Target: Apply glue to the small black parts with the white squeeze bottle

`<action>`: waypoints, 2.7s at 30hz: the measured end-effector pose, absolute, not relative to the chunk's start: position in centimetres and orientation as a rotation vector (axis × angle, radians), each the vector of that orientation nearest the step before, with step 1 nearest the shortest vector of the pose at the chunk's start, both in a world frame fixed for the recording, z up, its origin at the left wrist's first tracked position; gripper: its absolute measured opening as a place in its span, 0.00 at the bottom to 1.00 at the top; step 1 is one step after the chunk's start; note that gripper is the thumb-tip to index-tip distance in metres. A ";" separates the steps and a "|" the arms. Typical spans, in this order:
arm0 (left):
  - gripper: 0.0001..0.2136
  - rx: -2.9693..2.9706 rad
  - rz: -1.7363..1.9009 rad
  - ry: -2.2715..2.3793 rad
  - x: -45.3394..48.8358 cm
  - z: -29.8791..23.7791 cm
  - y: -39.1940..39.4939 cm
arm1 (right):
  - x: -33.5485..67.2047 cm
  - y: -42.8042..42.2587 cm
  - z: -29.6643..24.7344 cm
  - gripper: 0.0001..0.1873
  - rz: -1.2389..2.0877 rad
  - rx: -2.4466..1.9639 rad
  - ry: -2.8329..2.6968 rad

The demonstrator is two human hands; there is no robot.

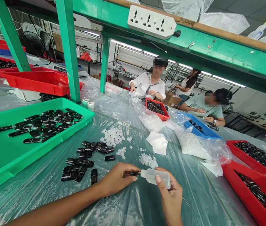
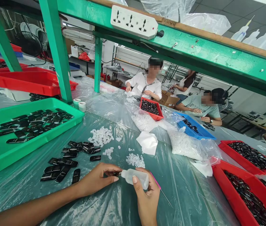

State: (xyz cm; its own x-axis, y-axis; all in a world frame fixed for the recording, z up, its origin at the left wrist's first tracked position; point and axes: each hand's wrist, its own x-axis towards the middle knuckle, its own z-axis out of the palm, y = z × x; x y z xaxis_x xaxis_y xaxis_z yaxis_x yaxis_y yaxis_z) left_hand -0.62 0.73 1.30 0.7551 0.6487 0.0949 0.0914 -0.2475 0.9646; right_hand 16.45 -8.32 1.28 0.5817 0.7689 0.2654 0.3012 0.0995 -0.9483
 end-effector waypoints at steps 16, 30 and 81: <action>0.12 1.730 0.595 0.593 -0.5 1.3 0.7 | 16.5 -7.7 0.8 0.21 0.735 -1.371 -0.724; 0.11 1.889 0.647 0.660 -0.6 1.3 0.7 | 14.9 -8.2 2.3 0.18 0.559 -1.406 -0.776; 0.09 1.855 0.688 0.709 -0.6 1.5 0.7 | 16.4 -8.4 1.1 0.19 0.506 -1.455 -0.902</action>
